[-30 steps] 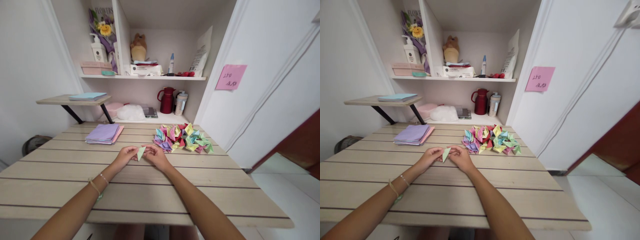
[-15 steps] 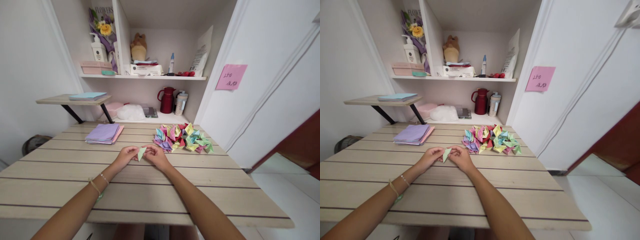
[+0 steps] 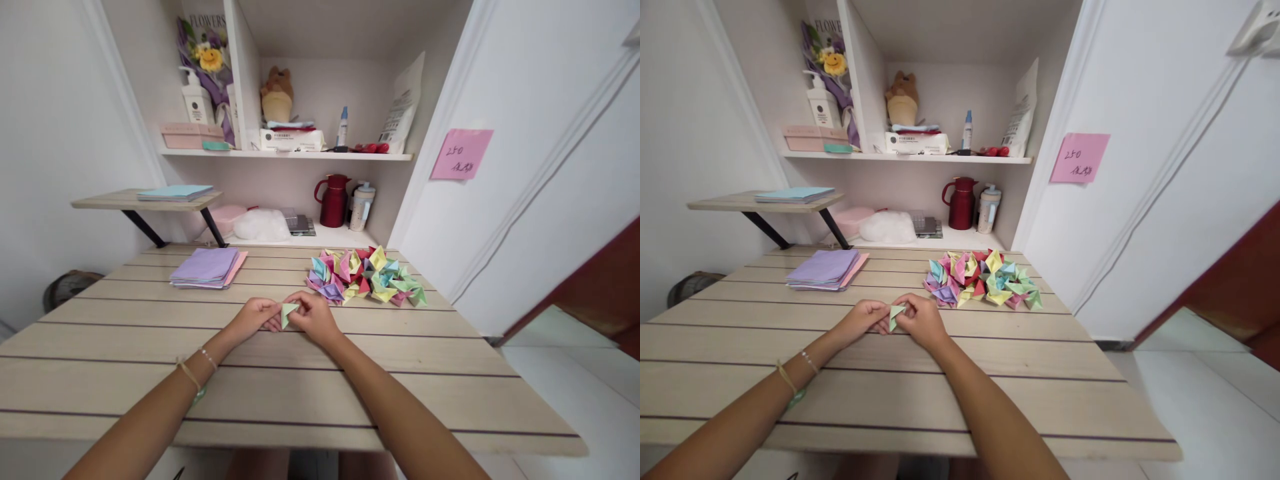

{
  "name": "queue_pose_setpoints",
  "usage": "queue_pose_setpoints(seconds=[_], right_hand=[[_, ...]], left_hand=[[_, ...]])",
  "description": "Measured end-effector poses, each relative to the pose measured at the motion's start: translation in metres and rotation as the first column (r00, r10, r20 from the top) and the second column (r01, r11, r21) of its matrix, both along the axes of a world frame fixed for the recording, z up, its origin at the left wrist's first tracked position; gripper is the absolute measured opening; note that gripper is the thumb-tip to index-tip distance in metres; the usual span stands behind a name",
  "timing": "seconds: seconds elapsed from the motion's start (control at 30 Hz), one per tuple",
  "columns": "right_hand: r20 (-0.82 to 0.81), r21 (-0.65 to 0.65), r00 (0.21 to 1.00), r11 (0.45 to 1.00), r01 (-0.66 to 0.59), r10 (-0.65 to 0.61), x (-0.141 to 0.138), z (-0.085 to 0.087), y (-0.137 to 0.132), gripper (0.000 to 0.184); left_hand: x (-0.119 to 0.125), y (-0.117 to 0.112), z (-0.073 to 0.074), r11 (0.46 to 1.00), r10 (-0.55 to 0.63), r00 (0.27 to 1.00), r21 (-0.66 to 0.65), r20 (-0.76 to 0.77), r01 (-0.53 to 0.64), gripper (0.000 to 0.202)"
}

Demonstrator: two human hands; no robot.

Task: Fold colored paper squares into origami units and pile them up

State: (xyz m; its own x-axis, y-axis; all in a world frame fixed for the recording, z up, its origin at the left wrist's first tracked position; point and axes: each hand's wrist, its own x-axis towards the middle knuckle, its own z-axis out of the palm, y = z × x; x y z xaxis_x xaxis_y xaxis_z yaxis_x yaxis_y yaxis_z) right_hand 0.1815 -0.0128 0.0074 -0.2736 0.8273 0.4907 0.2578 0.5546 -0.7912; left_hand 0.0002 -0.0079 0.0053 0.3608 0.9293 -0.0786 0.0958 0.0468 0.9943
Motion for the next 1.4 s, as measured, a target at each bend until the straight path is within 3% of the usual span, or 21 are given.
queue_pose_setpoints(seconds=[0.13,0.23,0.53,0.73,0.97,1.07,1.23,1.4], right_hand=[[0.156,0.194,0.984,0.979,0.058,-0.089,0.001,0.004,-0.004,0.026],[0.246,0.266,0.96,0.962,0.066,-0.134,0.002,0.006,-0.005,0.024],[0.367,0.316,0.918,0.948,0.028,-0.15,0.002,0.001,-0.002,0.033],[0.462,0.303,0.87,0.953,0.027,-0.171,0.002,0.003,-0.004,0.033],[0.276,0.121,0.961,0.992,-0.041,0.006,0.001,0.001,-0.001,0.047],[0.135,0.026,0.989,0.998,-0.06,0.056,0.0,-0.003,0.002,0.041],[0.048,0.015,0.998,0.999,-0.046,0.045,-0.001,-0.004,0.006,0.019],[0.071,0.027,0.997,1.0,0.005,-0.006,0.0,-0.004,0.006,0.017]], left_hand=[[0.001,-0.004,0.003,0.993,-0.115,0.993,0.005,-0.017,0.115,0.036],[0.002,-0.005,0.005,0.991,-0.137,0.991,0.005,-0.005,0.137,0.033],[0.002,-0.005,0.009,0.997,-0.039,0.993,-0.066,0.115,0.046,0.036],[0.004,-0.005,0.009,0.997,-0.042,0.997,-0.069,0.072,0.047,0.035],[0.0,0.004,-0.001,0.981,0.09,0.996,0.173,0.01,-0.09,0.028],[-0.003,0.005,-0.002,0.95,0.154,0.986,0.285,-0.067,-0.129,0.024],[-0.001,-0.002,0.004,0.923,0.149,0.98,0.376,-0.134,-0.089,0.025],[0.003,-0.009,0.011,0.852,0.157,0.946,0.523,-0.285,0.016,0.022]])
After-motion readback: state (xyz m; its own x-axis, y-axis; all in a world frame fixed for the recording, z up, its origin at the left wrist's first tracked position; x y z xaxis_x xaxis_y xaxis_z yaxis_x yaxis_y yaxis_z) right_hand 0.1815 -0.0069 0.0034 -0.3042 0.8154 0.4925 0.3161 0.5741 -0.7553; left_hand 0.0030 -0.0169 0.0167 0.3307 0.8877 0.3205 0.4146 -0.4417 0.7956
